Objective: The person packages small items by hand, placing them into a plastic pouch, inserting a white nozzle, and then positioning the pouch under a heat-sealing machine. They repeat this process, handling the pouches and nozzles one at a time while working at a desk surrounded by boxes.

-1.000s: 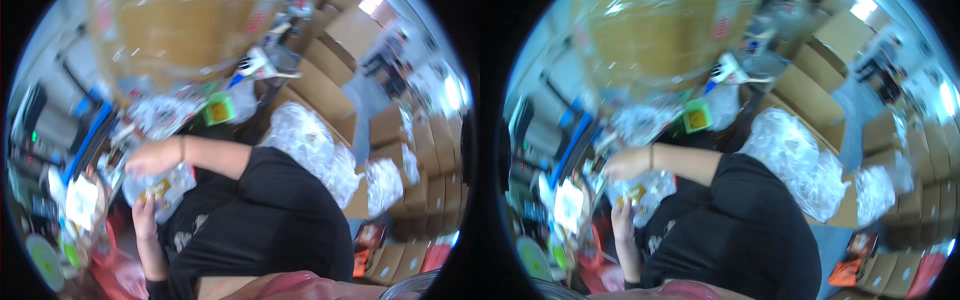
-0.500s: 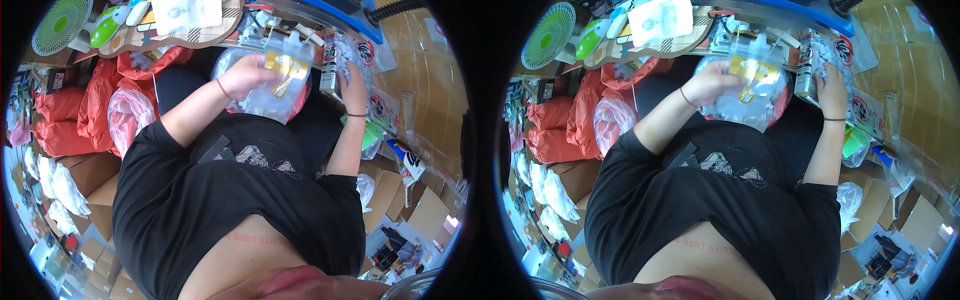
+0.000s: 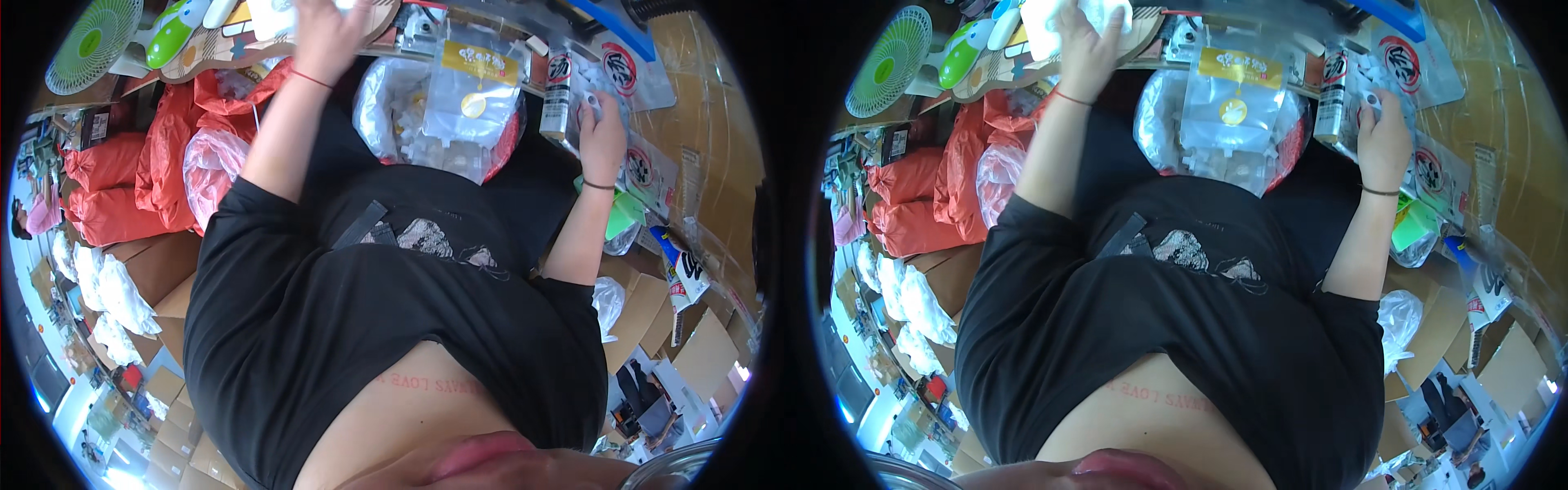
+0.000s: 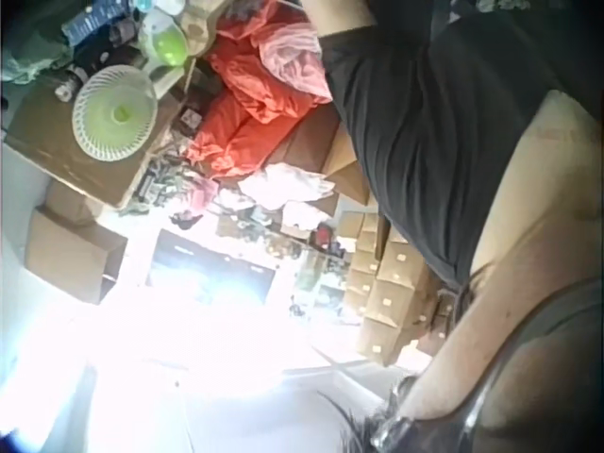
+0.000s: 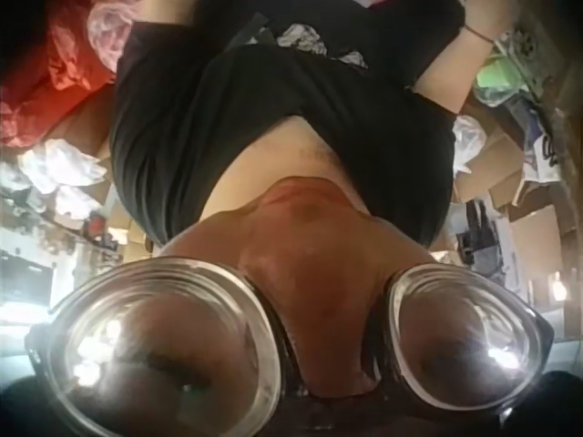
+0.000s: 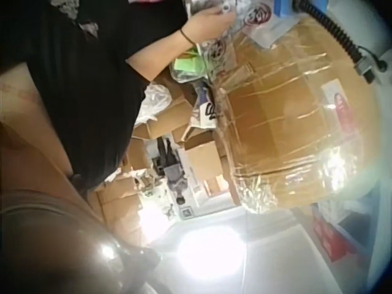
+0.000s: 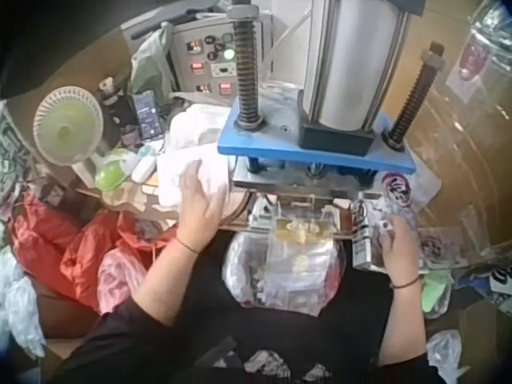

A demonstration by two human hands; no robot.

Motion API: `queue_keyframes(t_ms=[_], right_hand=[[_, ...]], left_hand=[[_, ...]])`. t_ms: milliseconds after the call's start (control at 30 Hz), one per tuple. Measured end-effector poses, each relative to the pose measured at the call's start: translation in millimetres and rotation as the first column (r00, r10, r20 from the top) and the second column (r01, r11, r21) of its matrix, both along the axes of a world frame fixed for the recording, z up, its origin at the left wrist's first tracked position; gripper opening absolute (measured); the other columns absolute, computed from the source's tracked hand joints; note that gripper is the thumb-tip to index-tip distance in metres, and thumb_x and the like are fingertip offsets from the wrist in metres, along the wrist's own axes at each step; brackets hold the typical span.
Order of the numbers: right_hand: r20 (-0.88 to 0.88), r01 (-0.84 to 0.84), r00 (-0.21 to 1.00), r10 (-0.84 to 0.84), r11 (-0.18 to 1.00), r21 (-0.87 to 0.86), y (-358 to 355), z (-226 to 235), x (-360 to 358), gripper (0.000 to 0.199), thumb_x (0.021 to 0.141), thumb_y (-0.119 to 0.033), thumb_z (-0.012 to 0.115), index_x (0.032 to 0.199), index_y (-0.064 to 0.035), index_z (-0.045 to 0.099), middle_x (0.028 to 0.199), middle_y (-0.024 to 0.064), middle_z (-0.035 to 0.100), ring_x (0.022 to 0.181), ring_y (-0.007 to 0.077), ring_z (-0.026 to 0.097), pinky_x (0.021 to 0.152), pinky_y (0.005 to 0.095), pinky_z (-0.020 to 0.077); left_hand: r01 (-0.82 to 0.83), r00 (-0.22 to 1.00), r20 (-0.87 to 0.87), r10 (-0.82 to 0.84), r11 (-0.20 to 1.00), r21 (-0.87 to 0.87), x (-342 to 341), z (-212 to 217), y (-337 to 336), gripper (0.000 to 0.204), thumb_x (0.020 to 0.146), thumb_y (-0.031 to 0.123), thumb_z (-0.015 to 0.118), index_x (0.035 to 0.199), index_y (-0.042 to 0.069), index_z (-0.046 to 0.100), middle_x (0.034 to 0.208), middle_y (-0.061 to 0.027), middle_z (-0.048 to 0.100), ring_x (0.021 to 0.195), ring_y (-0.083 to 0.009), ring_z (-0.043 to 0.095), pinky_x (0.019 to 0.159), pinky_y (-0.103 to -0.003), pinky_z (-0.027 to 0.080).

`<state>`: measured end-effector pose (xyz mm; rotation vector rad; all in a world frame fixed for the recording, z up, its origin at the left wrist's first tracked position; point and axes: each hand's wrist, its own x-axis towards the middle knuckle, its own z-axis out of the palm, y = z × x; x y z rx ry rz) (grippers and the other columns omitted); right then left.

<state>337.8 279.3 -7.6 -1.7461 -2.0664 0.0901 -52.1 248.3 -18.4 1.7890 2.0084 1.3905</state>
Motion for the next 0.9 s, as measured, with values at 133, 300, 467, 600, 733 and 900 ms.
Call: queue_keyframes(t_ms=[133,300,467,600,733,900], right_hand=[[0.035,-0.001,0.999,-0.004,0.990,0.143,-7,-11,8,0.032,0.095,-0.032,0.060,0.114,-0.0065,0.061,0.104,0.0176,0.068,0.095,0.0373,0.065,0.080,0.0411,0.0500],[-0.001,0.060,0.998,-0.061,0.984,0.165,-14,-11,12,0.035,0.095,-0.036,0.060,0.113,-0.0061,0.061,0.106,0.0174,0.068,0.094,0.0361,0.065,0.080,0.0401,0.0499],[-0.045,0.079,0.996,-0.072,0.977,0.195,-19,-11,17,0.038,0.094,-0.040,0.059,0.114,-0.0072,0.063,0.105,0.0156,0.069,0.095,0.0342,0.066,0.079,0.0400,0.0504],[-0.051,0.072,0.997,-0.064,0.982,0.174,-20,-13,15,0.038,0.094,-0.037,0.061,0.115,-0.0047,0.064,0.107,0.0156,0.069,0.096,0.0308,0.067,0.083,0.0369,0.0497],[-0.183,-0.002,0.983,0.030,0.989,0.150,-18,-11,17,0.035,0.094,-0.031,0.063,0.114,-0.0012,0.066,0.107,0.0147,0.069,0.099,0.0252,0.066,0.086,0.0339,0.0489],[-0.520,-0.414,0.765,0.379,0.909,0.053,-41,23,-16,0.025,0.094,-0.016,0.065,0.108,0.0045,0.066,0.102,0.0110,0.068,0.100,0.0152,0.061,0.089,0.0276,0.0468]], left_hand=[[-0.049,0.901,-0.431,0.045,0.999,0.004,-36,-25,-20,0.063,0.089,0.029,0.064,0.138,-0.003,0.039,0.131,-0.0304,0.039,0.121,-0.0414,0.040,0.104,-0.043,0.034],[0.163,0.846,-0.507,-0.167,0.985,-0.053,-42,-47,-53,0.040,0.093,0.029,0.068,0.123,0.002,0.060,0.101,-0.0075,0.068,0.092,-0.0159,0.062,0.081,-0.029,0.050],[0.264,0.919,0.327,-0.222,0.960,-0.090,-11,-43,-73,0.022,0.087,0.023,0.075,0.092,0.002,0.071,0.072,0.0005,0.064,0.066,-0.0058,0.059,0.061,-0.023,0.049],[0.455,0.823,0.476,-0.311,0.862,-0.223,36,-31,-91,0.027,0.085,0.029,0.077,0.089,0.003,0.073,0.067,0.0013,0.062,0.061,-0.0041,0.052,0.059,-0.023,0.045],[0.567,0.778,0.501,-0.379,0.768,-0.298,62,-26,-91,0.028,0.085,0.029,0.077,0.092,0.003,0.073,0.070,0.0011,0.063,0.064,-0.0034,0.052,0.061,-0.022,0.045],[0.666,0.687,0.615,-0.387,0.674,-0.319,82,-26,-87,0.028,0.086,0.030,0.077,0.091,0.003,0.073,0.070,0.0015,0.064,0.065,-0.0033,0.052,0.061,-0.022,0.045]])
